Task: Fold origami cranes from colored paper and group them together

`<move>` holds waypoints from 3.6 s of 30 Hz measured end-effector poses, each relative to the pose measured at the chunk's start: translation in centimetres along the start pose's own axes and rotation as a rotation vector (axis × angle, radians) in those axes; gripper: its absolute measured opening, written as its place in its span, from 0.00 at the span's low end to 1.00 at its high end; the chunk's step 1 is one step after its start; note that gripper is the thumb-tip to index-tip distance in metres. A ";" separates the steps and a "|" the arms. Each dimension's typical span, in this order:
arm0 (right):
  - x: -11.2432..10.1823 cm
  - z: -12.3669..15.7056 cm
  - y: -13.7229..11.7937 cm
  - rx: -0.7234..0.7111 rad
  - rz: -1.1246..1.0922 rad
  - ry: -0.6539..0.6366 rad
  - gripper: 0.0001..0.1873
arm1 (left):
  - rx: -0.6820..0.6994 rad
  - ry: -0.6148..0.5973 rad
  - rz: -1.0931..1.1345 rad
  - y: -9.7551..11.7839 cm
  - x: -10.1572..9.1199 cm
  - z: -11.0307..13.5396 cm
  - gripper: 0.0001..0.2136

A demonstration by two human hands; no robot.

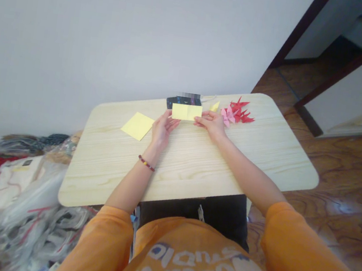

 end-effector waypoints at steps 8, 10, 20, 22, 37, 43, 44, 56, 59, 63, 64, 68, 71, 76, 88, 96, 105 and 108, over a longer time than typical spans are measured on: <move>0.0 -0.1 0.0 -0.027 0.014 -0.016 0.21 | -0.083 -0.080 0.087 -0.1 0.6 0.0 0.09; -0.2 -0.3 -0.1 -0.036 0.009 -0.018 0.21 | -0.096 -0.098 0.091 -0.1 0.7 0.0 0.07; -0.4 -0.7 0.1 -0.062 -0.016 -0.083 0.22 | -0.118 -0.292 0.032 -0.1 1.1 0.4 0.10; -0.4 -0.7 0.0 -0.066 -0.020 -0.088 0.21 | -0.079 -0.266 0.004 0.1 1.1 0.4 0.10; 0.8 2.0 -2.8 -0.556 0.633 -0.250 0.30 | 0.158 -0.227 -0.345 0.4 0.6 0.7 0.26; 1.5 2.2 -2.3 -0.767 0.933 -0.356 0.09 | 0.282 -0.128 -0.412 0.3 0.2 0.3 0.22; 1.4 2.0 -2.1 -0.773 0.922 -0.342 0.08 | 0.278 -0.121 -0.386 0.3 0.1 0.3 0.21; 1.3 1.9 -1.8 -0.699 0.749 -0.361 0.04 | 0.089 -0.133 -0.182 -1.0 -0.1 -0.5 0.29; 0.9 1.5 -1.7 -0.643 0.710 -0.329 0.05 | 0.129 -0.161 -0.170 -0.6 0.0 -0.3 0.27; 0.1 0.4 -1.2 -0.528 0.528 -0.337 0.06 | 0.143 -0.184 -0.120 -0.1 0.1 -0.2 0.27; 0.0 0.2 -1.1 -0.498 0.480 -0.357 0.07 | 0.142 -0.187 -0.110 0.0 0.1 -0.3 0.27; 0.0 0.1 -1.3 -0.488 0.462 -0.444 0.09 | 0.133 -0.194 -0.103 -0.1 0.1 -0.4 0.26; 0.2 0.5 -1.7 -0.514 0.480 -0.454 0.08 | 0.128 -0.194 -0.112 -0.2 0.1 -0.4 0.25; 0.3 0.8 -1.8 -0.501 0.499 -0.470 0.07 | 0.139 -0.210 -0.195 -0.2 0.2 -0.1 0.29; 0.2 -0.1 -0.3 -0.096 0.070 -0.180 0.20 | 0.160 -0.268 -0.189 -0.8 0.7 -0.2 0.24; 0.0 -0.2 -0.3 -0.073 -0.051 -0.089 0.22 | 0.087 -0.268 -0.158 -0.5 1.2 0.5 0.17; 0.4 0.6 -1.0 -0.102 0.114 -0.112 0.19 | 0.225 -0.095 -0.310 0.6 1.2 1.3 0.17; 0.7 1.0 -1.2 -0.121 0.095 -0.122 0.21 | 0.225 -0.049 -0.311 0.5 1.0 1.3 0.17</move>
Point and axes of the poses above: each hand's wrist, its own z-axis away from the middle knuckle, its own x-axis out of the palm, y = z × x, the point moved 3 cm from there along -z, towards the middle knuckle, and after that the axes turned 3 degrees about -z, right-handed, at the moved point
